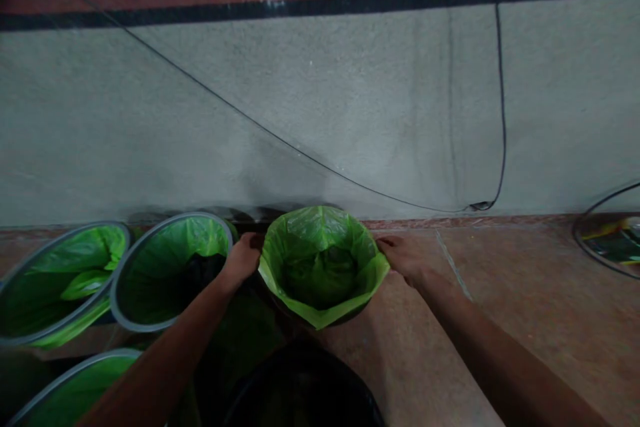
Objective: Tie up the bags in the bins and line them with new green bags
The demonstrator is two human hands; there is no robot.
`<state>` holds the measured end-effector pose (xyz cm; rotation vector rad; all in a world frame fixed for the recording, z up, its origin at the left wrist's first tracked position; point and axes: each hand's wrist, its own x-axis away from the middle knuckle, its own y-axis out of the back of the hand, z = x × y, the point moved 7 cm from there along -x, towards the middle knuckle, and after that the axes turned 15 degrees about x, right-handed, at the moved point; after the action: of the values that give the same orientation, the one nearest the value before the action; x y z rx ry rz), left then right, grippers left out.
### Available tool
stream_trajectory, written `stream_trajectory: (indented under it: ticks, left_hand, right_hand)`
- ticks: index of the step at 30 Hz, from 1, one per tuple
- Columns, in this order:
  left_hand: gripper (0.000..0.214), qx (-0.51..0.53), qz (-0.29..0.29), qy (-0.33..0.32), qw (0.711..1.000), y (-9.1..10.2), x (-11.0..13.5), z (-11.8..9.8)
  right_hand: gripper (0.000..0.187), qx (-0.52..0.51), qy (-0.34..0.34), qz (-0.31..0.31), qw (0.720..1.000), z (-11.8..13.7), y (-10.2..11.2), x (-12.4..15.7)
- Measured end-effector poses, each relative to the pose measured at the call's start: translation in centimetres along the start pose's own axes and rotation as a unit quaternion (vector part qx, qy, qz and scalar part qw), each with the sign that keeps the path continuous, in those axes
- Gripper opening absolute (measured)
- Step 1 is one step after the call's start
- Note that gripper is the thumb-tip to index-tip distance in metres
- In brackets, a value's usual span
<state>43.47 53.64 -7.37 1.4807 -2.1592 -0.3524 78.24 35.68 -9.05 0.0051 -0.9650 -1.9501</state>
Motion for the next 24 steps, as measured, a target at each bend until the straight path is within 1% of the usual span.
stream_trajectory:
  ticks: [1, 2, 3, 4, 5, 6, 7, 9, 10, 11, 13, 16, 18, 20, 21, 22, 24]
  left_hand:
    - [0.064, -0.041, -0.023, -0.064, 0.997, 0.8, 1.1, -1.2]
    - [0.07, -0.081, -0.029, -0.134, 0.987, 1.3, 2.3, -2.5]
    - [0.073, -0.117, -0.018, -0.204, 0.972, 1.4, 3.7, -3.6]
    - [0.071, -0.152, 0.009, -0.268, 0.951, 1.3, 5.1, -4.4]
    - [0.066, -0.18, 0.044, -0.313, 0.931, 0.9, 6.5, -4.8]
    - [0.056, -0.202, 0.077, -0.344, 0.914, 0.5, 7.8, -4.9]
    - [0.045, -0.218, 0.103, -0.364, 0.899, 0.2, 9.0, -4.8]
    - [0.023, -0.236, 0.122, -0.392, 0.881, -0.2, 11.0, -4.2]
    - [0.017, -0.239, 0.116, -0.405, 0.875, -0.3, 11.8, -3.9]
    - [0.015, -0.239, 0.104, -0.42, 0.869, -0.4, 12.6, -3.6]
    - [0.016, -0.236, 0.076, -0.448, 0.859, -0.4, 13.8, -2.8]
    - [0.019, -0.233, 0.048, -0.468, 0.851, -0.6, 14.6, -1.3]
    - [0.019, -0.241, 0.059, -0.471, 0.846, -1.2, 14.5, -0.1]
    - [0.018, -0.263, 0.093, -0.453, 0.847, -2.3, 13.9, 1.3]
    - [0.019, -0.278, 0.116, -0.429, 0.852, -3.0, 13.4, 2.0]
    - [0.02, -0.292, 0.138, -0.39, 0.863, -3.6, 12.7, 2.8]
    - [0.024, -0.301, 0.167, -0.271, 0.899, -4.4, 11.3, 4.4]
  right_hand:
    - [0.029, 0.045, 0.022, -0.063, 0.997, -0.1, 1.2, 1.3]
    - [0.037, 0.091, 0.066, -0.109, 0.988, 0.3, 2.1, 2.7]
    - [0.044, 0.137, 0.127, -0.135, 0.973, 1.1, 2.6, 4.2]
    - [0.051, 0.176, 0.195, -0.151, 0.953, 2.0, 2.7, 5.8]
    - [0.054, 0.208, 0.26, -0.151, 0.931, 2.8, 2.5, 7.4]
    - [0.052, 0.231, 0.312, -0.145, 0.91, 3.4, 2.1, 8.9]
    - [0.044, 0.245, 0.346, -0.14, 0.895, 3.6, 1.8, 10.2]
    - [0.024, 0.246, 0.377, -0.14, 0.882, 3.3, 1.2, 12.1]
    - [0.017, 0.235, 0.385, -0.142, 0.881, 2.8, 1.0, 12.7]
    - [0.015, 0.221, 0.391, -0.144, 0.882, 2.2, 0.7, 13.3]
    - [0.014, 0.193, 0.401, -0.15, 0.883, 0.8, 0.1, 14.2]
    - [0.015, 0.169, 0.399, -0.165, 0.886, -0.9, -0.9, 14.7]
    - [0.015, 0.163, 0.393, -0.162, 0.89, -1.4, -2.0, 14.4]
    - [0.016, 0.16, 0.391, -0.157, 0.893, -1.3, -3.2, 13.8]
    - [0.018, 0.161, 0.385, -0.154, 0.896, -1.2, -3.7, 13.3]
    - [0.019, 0.168, 0.372, -0.149, 0.901, -1.2, -4.3, 12.8]
    - [0.021, 0.202, 0.322, -0.129, 0.916, -1.7, -5.5, 11.5]
